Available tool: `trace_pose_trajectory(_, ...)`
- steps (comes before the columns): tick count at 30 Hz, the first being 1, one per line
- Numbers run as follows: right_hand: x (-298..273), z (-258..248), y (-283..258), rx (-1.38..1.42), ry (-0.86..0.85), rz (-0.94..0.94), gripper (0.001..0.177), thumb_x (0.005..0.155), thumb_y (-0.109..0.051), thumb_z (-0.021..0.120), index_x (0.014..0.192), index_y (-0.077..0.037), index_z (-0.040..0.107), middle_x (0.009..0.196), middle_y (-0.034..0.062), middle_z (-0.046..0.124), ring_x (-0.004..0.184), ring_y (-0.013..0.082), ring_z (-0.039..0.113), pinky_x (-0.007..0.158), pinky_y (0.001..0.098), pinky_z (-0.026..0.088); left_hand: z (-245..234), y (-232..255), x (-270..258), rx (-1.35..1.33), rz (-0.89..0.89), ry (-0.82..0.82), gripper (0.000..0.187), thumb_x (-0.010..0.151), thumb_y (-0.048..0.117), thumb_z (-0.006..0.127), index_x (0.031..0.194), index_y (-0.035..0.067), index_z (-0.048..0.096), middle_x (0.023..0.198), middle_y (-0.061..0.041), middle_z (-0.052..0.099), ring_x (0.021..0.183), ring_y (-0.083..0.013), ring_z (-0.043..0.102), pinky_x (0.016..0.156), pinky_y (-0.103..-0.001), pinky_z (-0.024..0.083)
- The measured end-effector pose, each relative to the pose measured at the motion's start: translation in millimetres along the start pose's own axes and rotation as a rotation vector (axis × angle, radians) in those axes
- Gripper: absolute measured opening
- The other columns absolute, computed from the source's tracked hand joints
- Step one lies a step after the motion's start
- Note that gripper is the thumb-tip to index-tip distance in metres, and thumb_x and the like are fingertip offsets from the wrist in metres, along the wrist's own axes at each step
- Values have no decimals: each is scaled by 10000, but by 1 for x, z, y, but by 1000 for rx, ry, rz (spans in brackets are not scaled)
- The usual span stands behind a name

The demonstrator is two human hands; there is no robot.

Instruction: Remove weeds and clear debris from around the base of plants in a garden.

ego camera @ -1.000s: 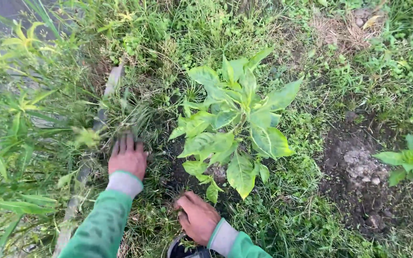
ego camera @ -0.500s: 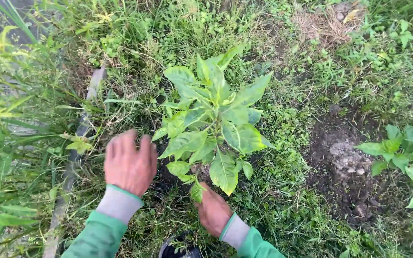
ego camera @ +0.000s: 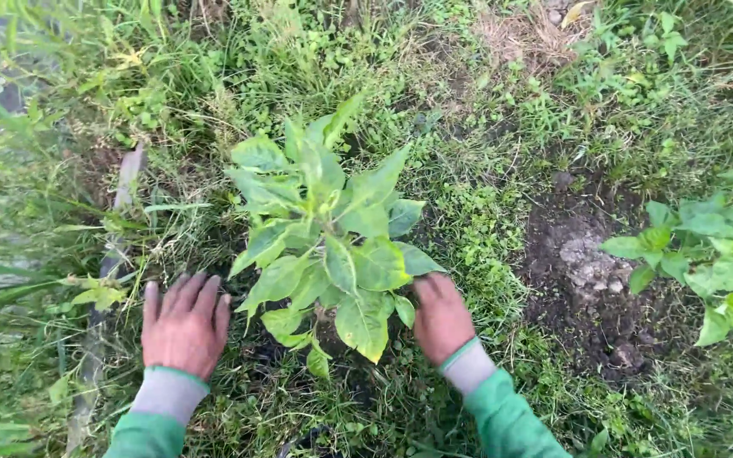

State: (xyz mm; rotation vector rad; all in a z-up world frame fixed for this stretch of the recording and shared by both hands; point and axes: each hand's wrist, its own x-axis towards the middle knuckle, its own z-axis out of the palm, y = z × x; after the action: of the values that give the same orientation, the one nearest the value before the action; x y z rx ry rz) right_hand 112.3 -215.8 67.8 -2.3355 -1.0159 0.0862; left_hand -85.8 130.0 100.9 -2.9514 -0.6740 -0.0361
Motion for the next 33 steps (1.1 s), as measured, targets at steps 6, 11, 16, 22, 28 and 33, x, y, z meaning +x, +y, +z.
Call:
trace_pose_trajectory(6, 14, -11, 15, -23, 44, 155, 343, 795, 7, 629, 1138, 15, 633, 1280, 265, 606, 1166, 430, 574, 982, 466, 502, -20, -19, -14, -278, -238, 305, 263, 902, 89, 673, 1161, 84, 717, 1067, -149, 665, 991, -326, 626, 906, -446, 518)
trace_pose_trajectory(11, 16, -5, -12, -59, -178, 324, 334, 856, -79, 602, 1188, -50, 624, 1274, 164, 625, 1238, 357, 588, 1087, 421, 485, -28, -11, -15, -346, -290, 194, 119, 931, 104, 679, 1030, 139, 736, 1113, -80, 694, 950, -291, 627, 878, -431, 521)
trace_pose_trajectory(16, 41, 14, 5, -257, 64, -13, 585, 775, -165, 633, 1332, -8, 544, 1454, 293, 509, 1348, 474, 437, 1131, 536, 307, -61, 27, 4, -193, 15, 290, 355, 898, 228, 629, 1228, 107, 679, 1347, -159, 622, 1271, -338, 580, 1101, -503, 424)
trace_pose_trajectory(22, 45, 1, -7, -49, -480, 322, 490, 904, -330, 605, 1331, -90, 599, 1374, 198, 604, 1312, 406, 543, 1143, 453, 409, -24, 32, -3, -97, 86, 141, 483, 906, 348, 585, 1309, 85, 624, 1464, -204, 530, 1385, -358, 501, 1188, -526, 328)
trace_pose_trajectory(28, 45, 23, 43, 127, -76, 162, 468, 886, -190, 539, 1329, -64, 624, 1397, 191, 626, 1324, 405, 565, 1152, 427, 447, 30, 86, -41, -202, 383, -68, 301, 894, 325, 610, 1110, 117, 626, 1287, -147, 618, 1224, -345, 668, 1200, -542, 424)
trace_pose_trajectory(33, 15, 37, -2, -243, -466, 54, 628, 865, -314, 616, 1431, -59, 524, 1518, 223, 457, 1432, 454, 321, 1210, 568, 210, -19, 146, -37, -396, 548, -324, 489, 988, 300, 599, 1416, 68, 551, 1412, -225, 556, 1243, -450, 592, 996, -518, 494)
